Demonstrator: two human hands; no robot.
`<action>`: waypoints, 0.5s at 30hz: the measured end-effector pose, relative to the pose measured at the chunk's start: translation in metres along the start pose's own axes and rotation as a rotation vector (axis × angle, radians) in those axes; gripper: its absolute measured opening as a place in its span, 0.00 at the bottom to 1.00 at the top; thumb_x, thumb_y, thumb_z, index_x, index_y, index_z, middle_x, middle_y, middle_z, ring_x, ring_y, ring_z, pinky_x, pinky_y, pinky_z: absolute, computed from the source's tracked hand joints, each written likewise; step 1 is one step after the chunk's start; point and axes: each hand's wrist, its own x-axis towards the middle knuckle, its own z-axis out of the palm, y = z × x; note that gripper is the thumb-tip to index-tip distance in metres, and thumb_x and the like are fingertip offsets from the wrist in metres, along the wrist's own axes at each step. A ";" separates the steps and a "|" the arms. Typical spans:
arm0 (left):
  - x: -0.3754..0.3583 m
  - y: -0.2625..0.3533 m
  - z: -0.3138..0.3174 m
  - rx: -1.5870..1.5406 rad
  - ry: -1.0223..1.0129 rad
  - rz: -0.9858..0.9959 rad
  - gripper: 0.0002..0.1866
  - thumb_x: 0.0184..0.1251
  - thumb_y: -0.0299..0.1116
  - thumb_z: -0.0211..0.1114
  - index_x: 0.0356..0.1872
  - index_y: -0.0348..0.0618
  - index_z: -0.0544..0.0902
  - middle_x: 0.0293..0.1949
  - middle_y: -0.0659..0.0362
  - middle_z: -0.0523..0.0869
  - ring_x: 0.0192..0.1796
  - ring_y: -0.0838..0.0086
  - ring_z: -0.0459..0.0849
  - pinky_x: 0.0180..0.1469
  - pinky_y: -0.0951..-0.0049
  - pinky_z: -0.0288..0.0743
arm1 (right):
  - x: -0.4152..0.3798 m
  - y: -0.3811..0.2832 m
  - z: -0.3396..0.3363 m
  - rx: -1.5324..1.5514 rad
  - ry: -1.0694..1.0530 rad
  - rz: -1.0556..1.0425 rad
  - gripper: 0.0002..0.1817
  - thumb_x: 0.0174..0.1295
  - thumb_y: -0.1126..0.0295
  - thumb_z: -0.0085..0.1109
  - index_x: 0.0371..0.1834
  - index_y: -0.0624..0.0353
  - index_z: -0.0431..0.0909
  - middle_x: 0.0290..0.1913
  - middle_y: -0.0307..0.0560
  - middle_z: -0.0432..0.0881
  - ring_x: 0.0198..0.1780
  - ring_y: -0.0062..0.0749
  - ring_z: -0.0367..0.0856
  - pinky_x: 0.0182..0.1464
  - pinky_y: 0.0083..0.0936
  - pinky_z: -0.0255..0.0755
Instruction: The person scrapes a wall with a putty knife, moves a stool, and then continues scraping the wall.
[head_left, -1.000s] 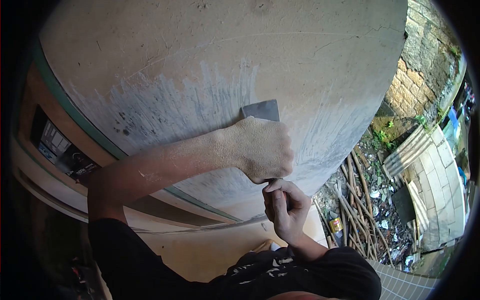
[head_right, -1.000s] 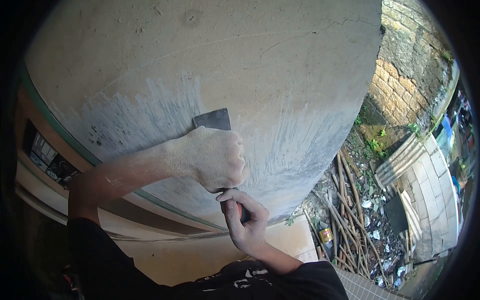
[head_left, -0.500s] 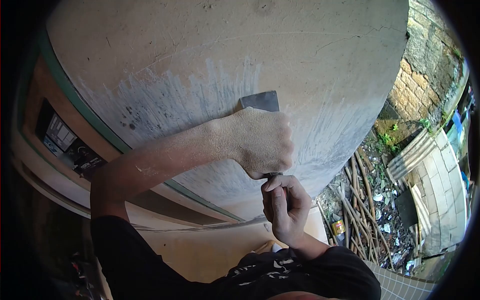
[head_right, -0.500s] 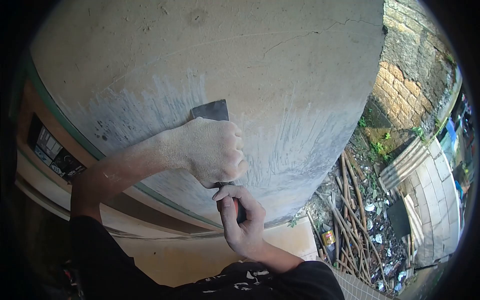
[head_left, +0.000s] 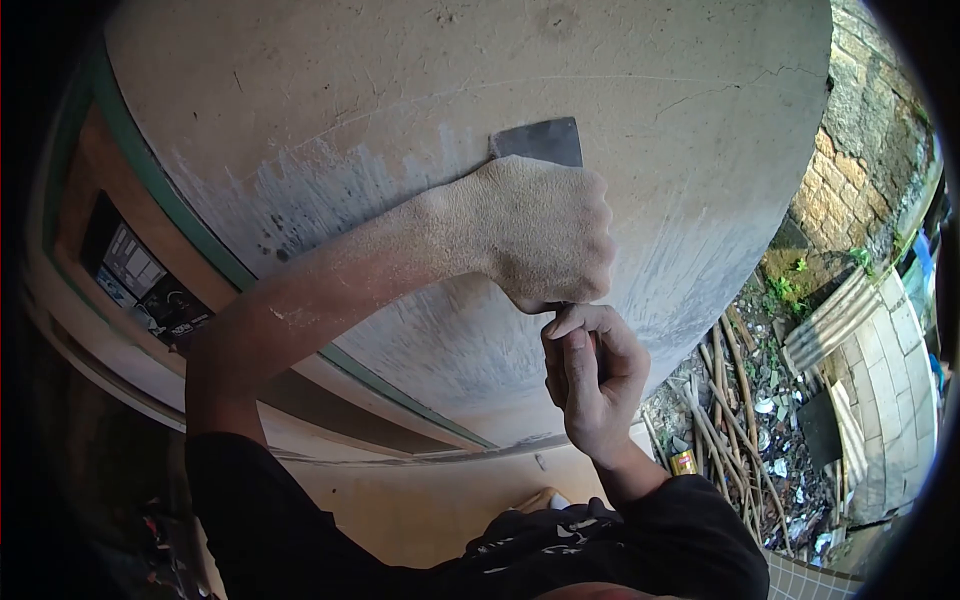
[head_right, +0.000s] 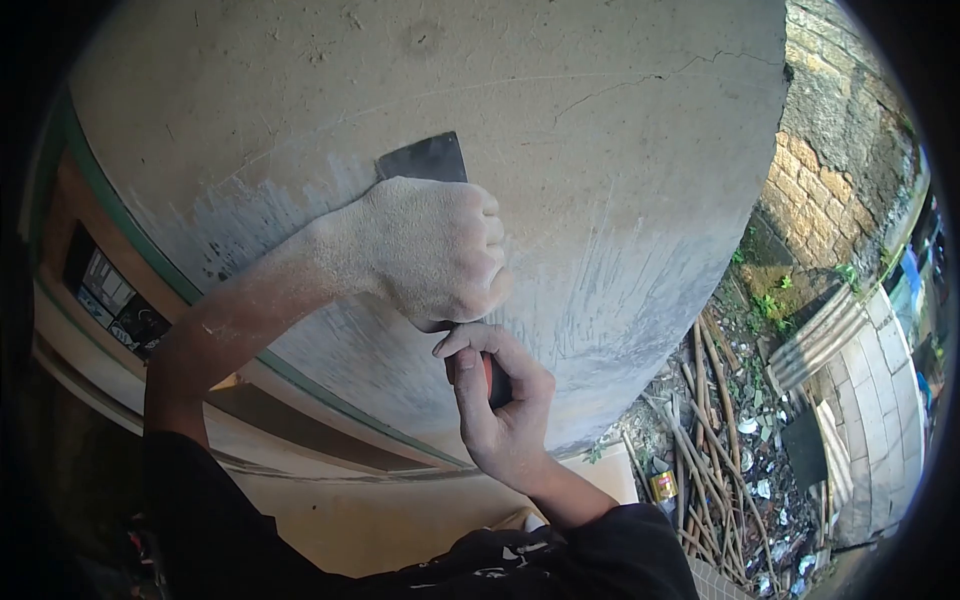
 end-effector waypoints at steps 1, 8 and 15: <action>-0.001 0.000 -0.005 0.029 0.029 0.010 0.09 0.44 0.38 0.65 0.14 0.46 0.79 0.15 0.62 0.81 0.24 0.73 0.83 0.31 0.71 0.77 | -0.004 0.000 0.003 0.013 0.000 -0.038 0.07 0.69 0.79 0.45 0.38 0.66 0.75 0.24 0.34 0.71 0.24 0.10 0.63 0.25 0.11 0.55; -0.003 0.007 -0.005 -0.062 0.045 0.000 0.10 0.44 0.39 0.68 0.15 0.45 0.83 0.16 0.60 0.83 0.25 0.70 0.86 0.31 0.68 0.81 | -0.022 -0.012 0.012 0.139 -0.021 0.026 0.06 0.70 0.78 0.42 0.41 0.65 0.71 0.20 0.32 0.67 0.19 0.09 0.59 0.22 0.11 0.50; 0.001 0.004 -0.011 -0.067 0.084 0.031 0.10 0.44 0.39 0.68 0.14 0.45 0.83 0.15 0.60 0.82 0.23 0.70 0.86 0.28 0.69 0.81 | -0.015 -0.022 0.003 0.075 -0.041 0.024 0.07 0.70 0.77 0.42 0.41 0.65 0.72 0.21 0.32 0.68 0.21 0.09 0.59 0.24 0.11 0.51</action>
